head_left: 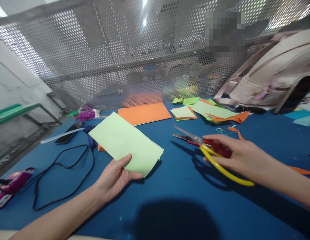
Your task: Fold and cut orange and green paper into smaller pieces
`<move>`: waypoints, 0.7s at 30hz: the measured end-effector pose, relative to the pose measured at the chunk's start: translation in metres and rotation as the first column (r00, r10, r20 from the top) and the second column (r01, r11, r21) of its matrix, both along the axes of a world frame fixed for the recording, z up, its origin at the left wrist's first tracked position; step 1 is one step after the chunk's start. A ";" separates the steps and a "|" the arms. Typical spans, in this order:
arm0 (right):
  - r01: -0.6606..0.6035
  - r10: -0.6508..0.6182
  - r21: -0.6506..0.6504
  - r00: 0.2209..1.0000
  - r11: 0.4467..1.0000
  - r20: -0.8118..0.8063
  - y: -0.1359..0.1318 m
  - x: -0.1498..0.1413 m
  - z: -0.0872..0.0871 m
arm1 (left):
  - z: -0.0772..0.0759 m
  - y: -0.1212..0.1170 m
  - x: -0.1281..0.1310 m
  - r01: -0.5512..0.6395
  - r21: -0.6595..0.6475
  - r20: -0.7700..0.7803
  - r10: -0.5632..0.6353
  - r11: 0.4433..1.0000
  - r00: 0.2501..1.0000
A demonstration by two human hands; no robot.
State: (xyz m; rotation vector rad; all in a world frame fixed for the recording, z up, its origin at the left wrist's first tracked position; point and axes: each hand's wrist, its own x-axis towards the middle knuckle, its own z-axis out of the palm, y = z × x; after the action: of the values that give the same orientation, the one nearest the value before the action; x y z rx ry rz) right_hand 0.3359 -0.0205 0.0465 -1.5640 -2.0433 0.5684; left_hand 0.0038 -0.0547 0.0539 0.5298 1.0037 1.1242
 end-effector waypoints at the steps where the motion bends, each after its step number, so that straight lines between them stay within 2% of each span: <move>1: 0.030 -0.045 0.123 0.992 0.992 0.118 0.008 0.014 -0.005 | 0.000 0.000 0.000 0.000 0.010 -0.007 0.000 1.000 1.000; 2: 0.060 -0.107 0.202 0.966 0.978 0.234 0.016 0.028 -0.012 | -0.001 0.000 -0.001 0.002 0.021 -0.013 -0.002 1.000 1.000; 4: 0.090 -0.188 0.251 0.898 0.964 0.397 0.032 0.054 -0.027 | -0.001 0.001 -0.002 0.006 0.042 -0.022 -0.005 0.999 1.000; 6: 0.061 -0.166 0.235 0.874 0.970 0.457 0.042 0.075 -0.039 | -0.001 0.001 -0.004 0.000 0.055 -0.032 0.002 0.998 0.999; 8: 0.034 -0.129 0.203 0.871 0.979 0.475 0.046 0.086 -0.043 | 0.001 0.002 -0.005 -0.022 0.069 -0.040 0.025 0.997 0.999; 11: 0.040 -0.175 0.239 0.799 0.970 0.576 0.041 0.082 -0.031 | 0.006 0.003 -0.006 -0.055 0.086 -0.042 0.059 0.995 0.997; 13: 0.033 -0.236 0.320 0.745 0.947 0.623 0.033 0.065 -0.018 | 0.008 0.003 -0.007 -0.069 0.089 -0.038 0.073 0.994 0.997; 14: 0.012 -0.234 0.347 0.759 0.938 0.607 0.029 0.053 -0.011 | 0.009 0.002 -0.007 -0.074 0.091 -0.037 0.078 0.993 0.996; 15: -0.030 -0.192 0.360 0.802 0.933 0.565 0.026 0.038 -0.006 | 0.009 0.002 -0.007 -0.077 0.094 -0.038 0.081 0.993 0.996; 17: -0.225 0.052 0.289 0.862 0.931 0.504 0.022 0.005 0.001 | 0.010 0.002 -0.007 -0.081 0.102 -0.045 0.086 0.991 0.995; 19: -0.451 0.337 0.165 0.822 0.877 0.458 0.022 -0.028 0.003 | 0.010 0.003 -0.007 -0.084 0.106 -0.055 0.090 0.991 0.994; 21: -0.569 0.470 0.114 0.762 0.814 0.444 0.025 -0.058 0.002 | 0.010 0.004 -0.007 -0.092 0.107 -0.065 0.099 0.990 0.993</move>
State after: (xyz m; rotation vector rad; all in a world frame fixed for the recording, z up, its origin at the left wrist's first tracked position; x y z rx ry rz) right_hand 0.2783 0.0045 0.0487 -1.0002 -2.7757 0.1684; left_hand -0.0029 -0.0507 0.0641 0.6131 1.0440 1.2551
